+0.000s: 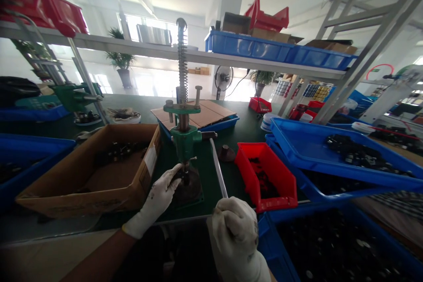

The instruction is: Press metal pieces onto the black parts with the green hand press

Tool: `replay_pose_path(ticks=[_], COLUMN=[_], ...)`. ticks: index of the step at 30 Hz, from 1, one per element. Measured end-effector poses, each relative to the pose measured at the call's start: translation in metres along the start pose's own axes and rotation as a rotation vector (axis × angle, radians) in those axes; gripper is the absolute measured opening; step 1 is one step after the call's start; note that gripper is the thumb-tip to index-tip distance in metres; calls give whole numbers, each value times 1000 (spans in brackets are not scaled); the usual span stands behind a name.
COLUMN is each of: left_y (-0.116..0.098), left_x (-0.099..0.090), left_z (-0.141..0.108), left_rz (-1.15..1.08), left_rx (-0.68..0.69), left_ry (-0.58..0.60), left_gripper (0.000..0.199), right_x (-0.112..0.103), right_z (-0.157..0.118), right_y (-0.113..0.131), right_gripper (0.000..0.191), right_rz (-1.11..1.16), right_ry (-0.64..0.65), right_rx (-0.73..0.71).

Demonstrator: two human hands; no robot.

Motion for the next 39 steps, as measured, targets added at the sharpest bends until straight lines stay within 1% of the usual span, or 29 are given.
replay_pose_path(ticks=[2,5,6,10,14,16,18,20,22,23,25,27,28,29,30,31,32,33,34,35,36,37,38,39], left_y=[-1,-1,-1,-1,-5,-7,-6,-5,-3,-2,-1,-2,-4,-6,-10,-13,-18,-22,-27,-33,-39,-45,-52,-58], left_x=[0,-1,-1,-1,-2,-2,-2,-2,-2,-2,-2,-4,-5,-6,-8,-10,-12,-15,-18,-20,-20,-20,-19,-18], left_z=[0,-1,-1,-2,-1,-1,0,2,3,4,3,-1,-4,-8,-12,-17,-22,-27,-33,-39,-46,-53,-61,-69], left_rz=[-3,7,7,-17,-31,-53,-94,-143,-206,-251,-371,-519,-597,-675,-749,-815,-866,-900,-920,-932,-943,-948,-942,-917], left_rx=[-3,-21,-26,-24,-28,-36,-57,-92,-146,-185,-297,-433,-504,-570,-629,-679,-719,-746,-758,-761,-759,-758,-756,-750], left_ry=[-2,-12,-14,-23,-34,-38,-43,-49,-76,-100,-158,-234,-274,-316,-356,-392,-419,-436,-444,-443,-425,-395,-355,-305], left_gripper=[47,48,48,46,44,44,44,45,47,48,51,54,55,55,55,53,50,48,47,49,53,58,64,69], right_x=[1,-3,-5,-4,6,5,-6,-25,-38,-40,-31,-14,-3,8,18,24,29,33,38,49,69,85,95,102], right_z=[-2,-2,-1,5,-6,-10,-4,19,61,87,146,197,213,222,221,210,190,162,130,96,65,36,11,-8], right_y=[0,7,9,6,0,-3,2,15,26,29,33,29,24,18,12,5,-2,-7,-11,-14,-13,-12,-11,-8], right_gripper=[25,28,28,24,27,26,21,16,20,25,36,38,38,37,38,40,42,46,45,38,30,23,18,12], right_rz=[0,-21,-29,-34,-37,-19,30,142,308,381,452,419,405,397,398,395,381,351,311,268,230,210,196,193], right_ry=[10,-62,-67,-9,-18,-32,-56,-106,-151,-157,-98,-13,34,69,73,35,-40,-120,-191,-168,-7,124,187,232], right_rx=[4,-74,-85,-39,-122,-93,-17,62,166,219,252,261,272,288,307,331,362,392,432,469,493,506,509,499])
Point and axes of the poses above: each hand's wrist, its own z-axis towards the middle knuckle, its own x-axis out of the palm, y = z × x, the point moved 7 cm from there along z, towards the middle knuckle, and after that the axes turned 12 degrees about x, right-handed, at the moved point
